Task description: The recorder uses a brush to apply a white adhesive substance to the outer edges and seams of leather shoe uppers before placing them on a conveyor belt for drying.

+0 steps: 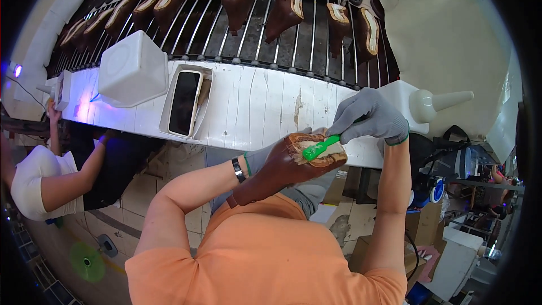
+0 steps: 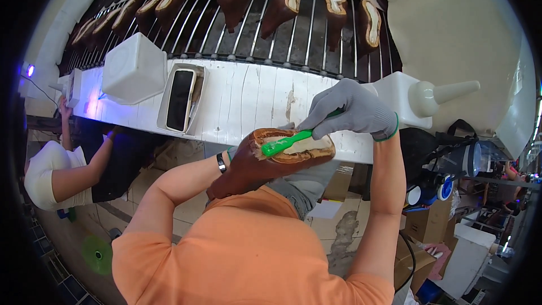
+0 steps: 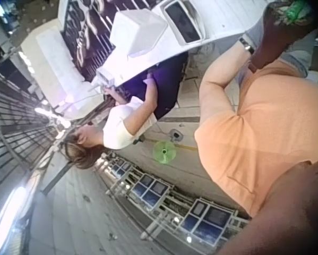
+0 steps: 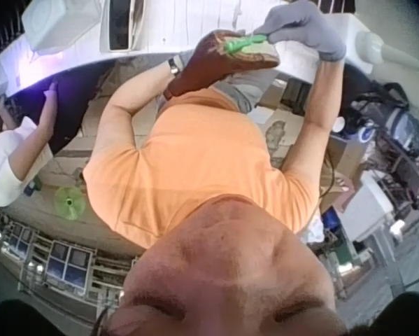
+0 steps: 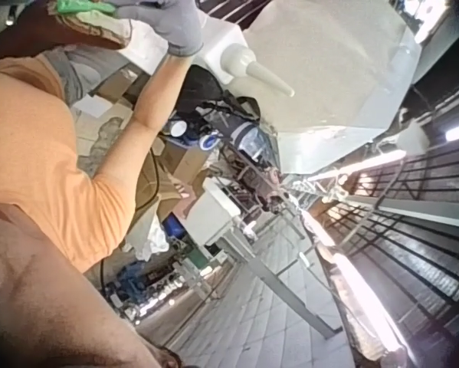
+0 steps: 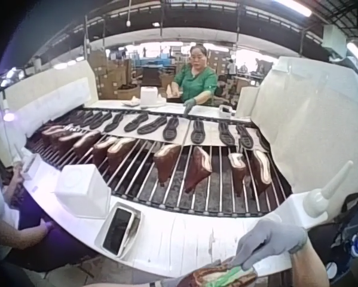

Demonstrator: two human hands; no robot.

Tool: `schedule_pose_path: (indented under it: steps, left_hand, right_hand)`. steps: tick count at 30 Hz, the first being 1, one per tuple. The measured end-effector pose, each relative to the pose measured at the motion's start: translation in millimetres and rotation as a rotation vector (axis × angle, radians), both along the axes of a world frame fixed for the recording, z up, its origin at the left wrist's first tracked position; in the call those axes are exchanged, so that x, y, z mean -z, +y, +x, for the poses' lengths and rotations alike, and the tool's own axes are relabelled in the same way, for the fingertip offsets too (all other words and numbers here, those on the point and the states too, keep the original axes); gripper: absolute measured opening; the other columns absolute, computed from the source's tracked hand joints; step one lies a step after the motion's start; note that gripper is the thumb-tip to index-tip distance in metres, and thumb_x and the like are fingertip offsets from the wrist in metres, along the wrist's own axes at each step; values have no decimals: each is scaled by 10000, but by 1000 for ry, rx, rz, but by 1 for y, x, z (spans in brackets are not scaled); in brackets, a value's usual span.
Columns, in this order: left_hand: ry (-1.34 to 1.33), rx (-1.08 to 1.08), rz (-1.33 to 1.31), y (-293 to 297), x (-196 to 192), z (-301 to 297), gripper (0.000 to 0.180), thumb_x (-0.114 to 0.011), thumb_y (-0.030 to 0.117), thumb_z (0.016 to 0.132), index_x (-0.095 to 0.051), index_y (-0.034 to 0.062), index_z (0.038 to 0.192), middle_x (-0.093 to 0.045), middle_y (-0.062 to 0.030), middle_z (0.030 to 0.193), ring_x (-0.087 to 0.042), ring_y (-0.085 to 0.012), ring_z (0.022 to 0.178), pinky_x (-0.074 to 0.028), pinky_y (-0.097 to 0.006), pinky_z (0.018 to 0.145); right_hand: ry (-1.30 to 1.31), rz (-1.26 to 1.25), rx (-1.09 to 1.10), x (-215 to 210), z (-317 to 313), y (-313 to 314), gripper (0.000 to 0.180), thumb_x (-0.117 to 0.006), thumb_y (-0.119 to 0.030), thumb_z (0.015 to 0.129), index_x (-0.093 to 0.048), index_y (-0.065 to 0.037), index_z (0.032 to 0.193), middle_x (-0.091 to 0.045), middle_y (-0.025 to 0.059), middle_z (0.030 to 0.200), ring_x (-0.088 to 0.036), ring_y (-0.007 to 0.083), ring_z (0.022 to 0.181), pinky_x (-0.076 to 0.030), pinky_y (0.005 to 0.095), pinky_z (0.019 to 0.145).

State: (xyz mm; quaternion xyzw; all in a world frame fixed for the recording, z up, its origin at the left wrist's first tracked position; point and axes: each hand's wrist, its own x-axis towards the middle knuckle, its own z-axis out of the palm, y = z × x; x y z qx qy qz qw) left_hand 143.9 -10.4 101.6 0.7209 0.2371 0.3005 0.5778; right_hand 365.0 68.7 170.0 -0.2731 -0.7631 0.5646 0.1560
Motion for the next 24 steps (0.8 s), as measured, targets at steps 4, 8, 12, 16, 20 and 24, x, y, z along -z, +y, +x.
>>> schedule_pose_path:
  steps: [4, 8, 12, 16, 20, 24]
  left_hand:
    - [295, 11, -3, -6, -28, -12, 419, -641, 187, 919, -532, 47, 1298, -656, -69, 1128, -625, -178, 1050, -435, -330, 1047]
    - [231, 4, -65, -10, -21, -14, 424, -634, 186, 925, -521, 46, 1309, -644, -77, 1153, -618, -178, 1066, -436, -329, 1047]
    - [167, 6, -127, -11, -14, -19, 429, -627, 185, 931, -511, 44, 1319, -632, -85, 1177, -611, -177, 1081, -437, -327, 1046]
    - [111, 6, -191, -10, -7, -21, 434, -620, 185, 937, -500, 43, 1330, -620, -92, 1201, -604, -177, 1096, -439, -326, 1046]
    - [52, 17, -259, -8, 1, -23, 439, -613, 184, 944, -489, 41, 1341, -608, -100, 1225, -597, -176, 1112, -440, -325, 1046]
    - [-8, 16, -327, -7, 8, -25, 445, -606, 183, 950, -479, 40, 1351, -596, -108, 1250, -590, -176, 1127, -442, -323, 1046]
  right_hand:
    - [24, -62, 12, -1, 0, 4, 274, -836, -47, 655, -744, 36, 899, -698, 139, 758, -669, 188, 668, -510, 273, 595]
    - [21, -114, 32, -1, 3, 5, 285, -835, -39, 652, -741, 45, 908, -700, 144, 764, -668, 185, 669, -510, 269, 595]
    - [-1, -110, -31, -2, 10, 7, 290, -837, -45, 644, -744, 39, 906, -701, 139, 765, -657, 181, 659, -496, 272, 592]
    - [-8, -109, 38, -3, 7, 0, 298, -839, -57, 642, -746, 33, 912, -701, 134, 763, -646, 176, 654, -483, 273, 595]
    - [85, 60, 176, -1, -4, -3, 309, -840, -65, 646, -745, 33, 923, -703, 135, 768, -643, 170, 655, -478, 269, 596]
    - [37, -74, 59, -6, -1, 3, 312, -838, -60, 650, -743, 34, 932, -703, 138, 770, -643, 165, 649, -476, 258, 587]
